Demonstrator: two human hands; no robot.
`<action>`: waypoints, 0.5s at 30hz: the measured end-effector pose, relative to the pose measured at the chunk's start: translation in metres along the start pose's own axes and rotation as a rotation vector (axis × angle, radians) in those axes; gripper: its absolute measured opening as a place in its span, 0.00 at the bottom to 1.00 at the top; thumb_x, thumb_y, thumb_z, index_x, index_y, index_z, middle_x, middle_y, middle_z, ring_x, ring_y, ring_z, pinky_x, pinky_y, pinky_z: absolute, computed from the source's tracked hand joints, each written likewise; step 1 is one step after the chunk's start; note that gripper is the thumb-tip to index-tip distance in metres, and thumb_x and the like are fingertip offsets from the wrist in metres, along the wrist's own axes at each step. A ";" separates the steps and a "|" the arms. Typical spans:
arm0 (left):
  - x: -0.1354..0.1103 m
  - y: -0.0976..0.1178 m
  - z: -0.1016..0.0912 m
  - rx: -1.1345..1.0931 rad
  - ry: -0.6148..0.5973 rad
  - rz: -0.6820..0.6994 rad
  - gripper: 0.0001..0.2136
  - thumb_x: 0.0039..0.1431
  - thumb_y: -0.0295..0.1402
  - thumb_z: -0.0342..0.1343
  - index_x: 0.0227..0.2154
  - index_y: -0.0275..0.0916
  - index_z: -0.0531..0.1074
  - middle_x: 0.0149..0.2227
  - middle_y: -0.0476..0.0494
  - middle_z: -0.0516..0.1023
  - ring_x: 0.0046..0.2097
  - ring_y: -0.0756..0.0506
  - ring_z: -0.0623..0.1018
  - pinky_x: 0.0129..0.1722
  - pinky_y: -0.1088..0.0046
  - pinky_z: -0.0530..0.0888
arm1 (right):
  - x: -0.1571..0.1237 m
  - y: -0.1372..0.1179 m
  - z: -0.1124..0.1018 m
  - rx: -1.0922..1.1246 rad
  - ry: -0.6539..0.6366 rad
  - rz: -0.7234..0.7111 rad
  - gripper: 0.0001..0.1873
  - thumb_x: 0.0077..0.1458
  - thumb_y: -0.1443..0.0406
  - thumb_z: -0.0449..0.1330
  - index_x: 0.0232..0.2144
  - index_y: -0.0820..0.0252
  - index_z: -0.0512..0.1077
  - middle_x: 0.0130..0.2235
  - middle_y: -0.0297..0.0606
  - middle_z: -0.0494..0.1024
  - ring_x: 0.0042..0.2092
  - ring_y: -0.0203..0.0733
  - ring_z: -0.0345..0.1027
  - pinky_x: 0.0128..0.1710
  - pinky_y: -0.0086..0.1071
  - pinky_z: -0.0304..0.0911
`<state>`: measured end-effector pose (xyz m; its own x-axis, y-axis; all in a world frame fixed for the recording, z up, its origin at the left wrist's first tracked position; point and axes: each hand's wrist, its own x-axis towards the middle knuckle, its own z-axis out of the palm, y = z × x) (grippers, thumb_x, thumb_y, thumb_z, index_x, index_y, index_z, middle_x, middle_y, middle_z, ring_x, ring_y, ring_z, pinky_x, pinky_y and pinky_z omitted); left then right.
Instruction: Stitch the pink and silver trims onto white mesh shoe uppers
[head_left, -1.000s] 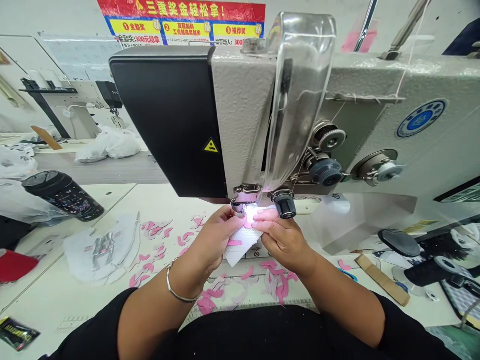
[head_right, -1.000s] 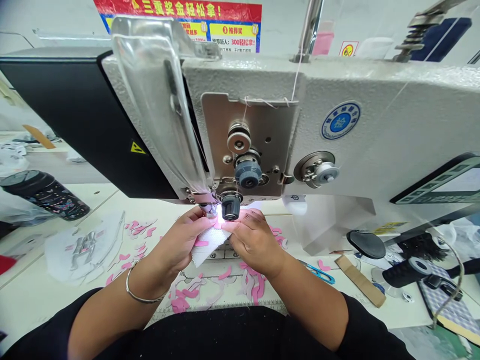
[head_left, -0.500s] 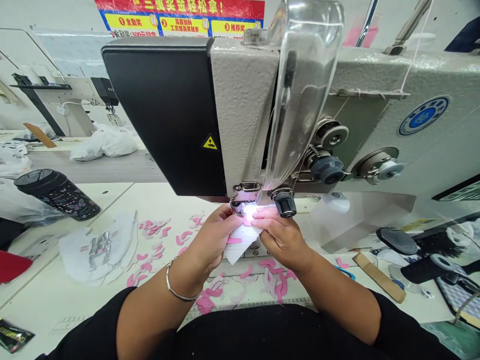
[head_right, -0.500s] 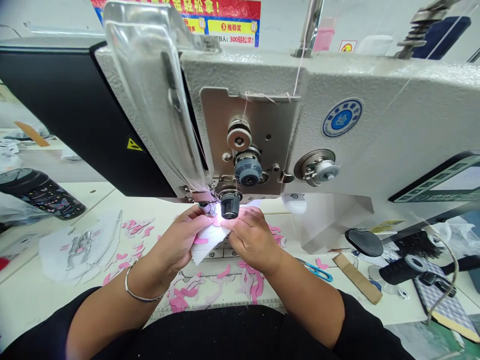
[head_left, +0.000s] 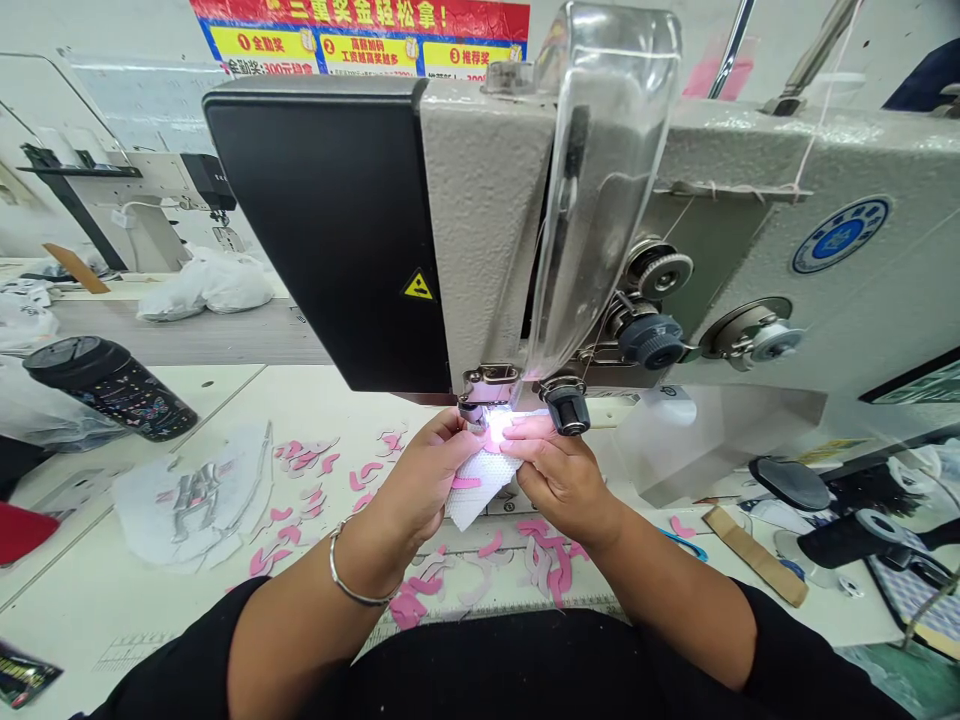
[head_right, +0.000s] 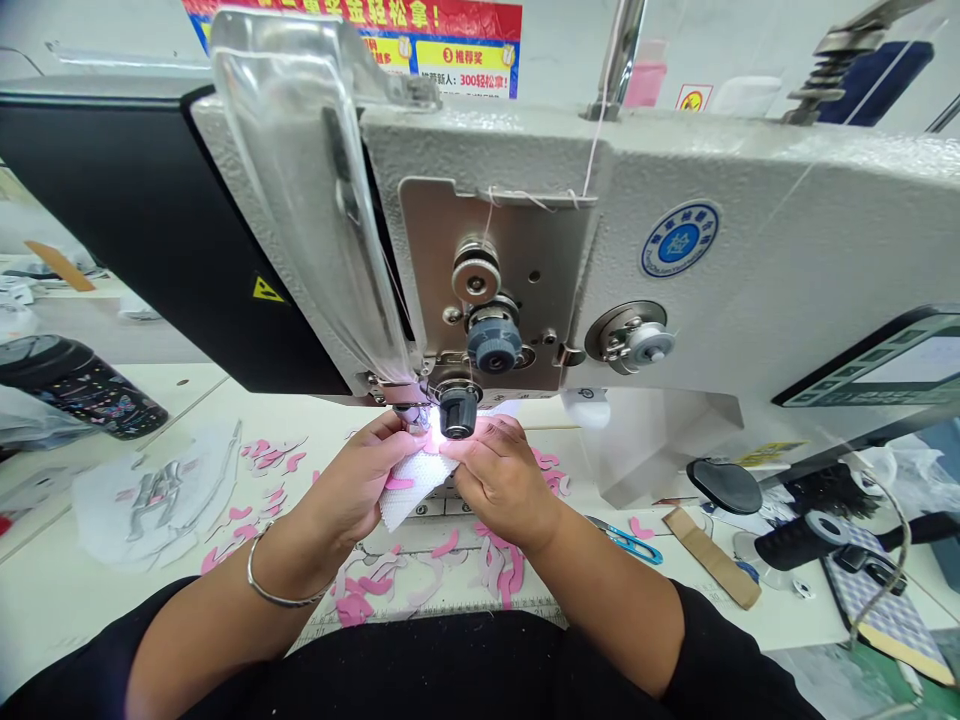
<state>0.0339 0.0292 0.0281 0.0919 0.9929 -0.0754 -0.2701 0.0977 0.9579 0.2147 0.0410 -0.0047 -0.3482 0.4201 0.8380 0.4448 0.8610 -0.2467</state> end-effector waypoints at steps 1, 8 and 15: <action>0.000 0.000 0.000 0.005 0.000 -0.005 0.06 0.52 0.30 0.62 0.34 0.39 0.74 0.30 0.50 0.74 0.29 0.51 0.73 0.28 0.76 0.68 | 0.000 0.000 0.000 -0.001 -0.001 0.001 0.23 0.55 0.77 0.55 0.48 0.50 0.72 0.43 0.37 0.78 0.49 0.46 0.72 0.49 0.48 0.68; -0.002 0.003 0.002 0.008 -0.010 -0.006 0.07 0.50 0.31 0.62 0.35 0.39 0.75 0.30 0.49 0.74 0.29 0.50 0.73 0.28 0.76 0.68 | -0.001 0.000 -0.001 -0.010 -0.008 0.006 0.22 0.55 0.76 0.55 0.48 0.48 0.72 0.41 0.36 0.78 0.48 0.45 0.72 0.49 0.47 0.68; -0.002 0.004 0.003 0.050 0.000 -0.017 0.08 0.51 0.30 0.60 0.36 0.39 0.74 0.30 0.50 0.73 0.29 0.51 0.71 0.27 0.77 0.66 | 0.003 0.004 -0.003 -0.005 -0.016 0.002 0.21 0.55 0.76 0.55 0.46 0.48 0.73 0.39 0.35 0.78 0.47 0.45 0.72 0.49 0.47 0.68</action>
<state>0.0353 0.0274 0.0324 0.0958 0.9912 -0.0917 -0.2201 0.1110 0.9692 0.2179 0.0449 -0.0018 -0.3606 0.4264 0.8296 0.4500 0.8586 -0.2457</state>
